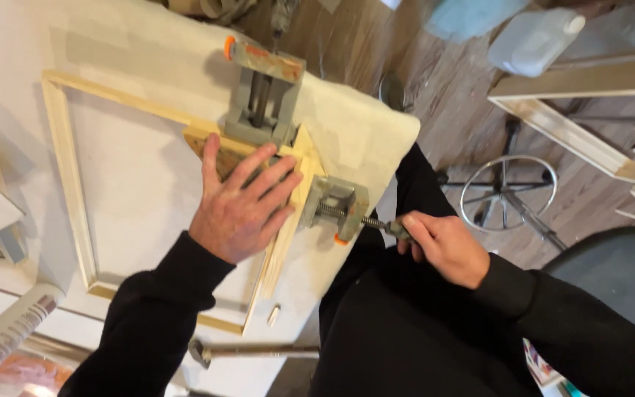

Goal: The person assembles a wooden picture frame. They apply wood glue to the mitered end of a frame moulding piece, fit the pieces together at the corners, position the frame corner in a corner clamp with a triangular block, tighten the clamp screw, and tap the joint with a hammer while adjusting the moulding alignment.

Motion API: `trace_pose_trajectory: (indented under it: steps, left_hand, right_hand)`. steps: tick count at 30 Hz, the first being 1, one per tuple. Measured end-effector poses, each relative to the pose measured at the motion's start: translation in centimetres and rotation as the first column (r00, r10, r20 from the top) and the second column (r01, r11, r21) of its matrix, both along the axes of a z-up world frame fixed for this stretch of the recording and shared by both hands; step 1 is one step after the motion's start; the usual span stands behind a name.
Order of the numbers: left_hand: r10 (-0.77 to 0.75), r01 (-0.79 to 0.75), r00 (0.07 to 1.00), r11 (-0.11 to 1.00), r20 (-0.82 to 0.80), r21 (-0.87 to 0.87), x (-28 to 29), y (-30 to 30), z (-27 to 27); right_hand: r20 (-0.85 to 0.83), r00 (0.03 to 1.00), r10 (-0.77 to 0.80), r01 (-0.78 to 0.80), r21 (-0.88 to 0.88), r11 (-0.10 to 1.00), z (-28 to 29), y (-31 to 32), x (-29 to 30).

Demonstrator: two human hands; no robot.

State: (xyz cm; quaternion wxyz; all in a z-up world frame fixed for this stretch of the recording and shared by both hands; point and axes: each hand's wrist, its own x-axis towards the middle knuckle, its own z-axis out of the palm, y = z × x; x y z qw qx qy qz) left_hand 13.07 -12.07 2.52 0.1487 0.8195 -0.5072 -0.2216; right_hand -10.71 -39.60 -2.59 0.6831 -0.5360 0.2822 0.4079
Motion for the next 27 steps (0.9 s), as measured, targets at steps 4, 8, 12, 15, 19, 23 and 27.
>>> trace_pose_trajectory:
  steps: [4,8,12,15,19,23,27]
  left_hand:
    - [0.008,-0.008,1.000,1.000,0.002,0.016,-0.1,0.1,0.5]
    - [0.002,-0.002,1.000,0.999,-0.012,0.033,-0.5,0.6,0.4]
    - [0.002,-0.002,1.000,1.000,-0.015,0.014,-0.5,0.7,0.3]
    - [0.001,-0.001,1.000,1.000,-0.002,-0.006,-0.5,0.5,0.6]
    - [0.056,-0.056,0.998,0.996,0.004,-0.066,-0.9,-0.7,1.1]
    - [0.353,-0.348,0.934,0.934,0.060,-0.084,-2.3,-4.3,1.4]
    - [0.421,-0.424,0.891,0.905,0.169,-0.020,-0.9,-7.1,1.3]
  right_hand:
    - [0.447,0.763,0.467,-0.106,-0.627,0.772,3.5,1.2,0.6]
    - [0.448,0.741,0.500,-0.118,-0.646,0.754,0.8,1.1,-0.5]
    - [0.329,0.818,0.471,-0.258,-0.522,0.813,-0.6,0.7,-0.7]
    - [0.301,0.837,0.457,-0.287,-0.469,0.835,0.0,0.4,0.0]
    - [0.340,0.802,0.492,-0.270,-0.527,0.806,1.6,0.8,0.9]
    - [0.255,0.812,0.524,-0.328,-0.543,0.773,2.3,0.8,1.3]
    - [0.223,0.828,0.515,-0.324,-0.558,0.764,2.1,0.6,1.4]
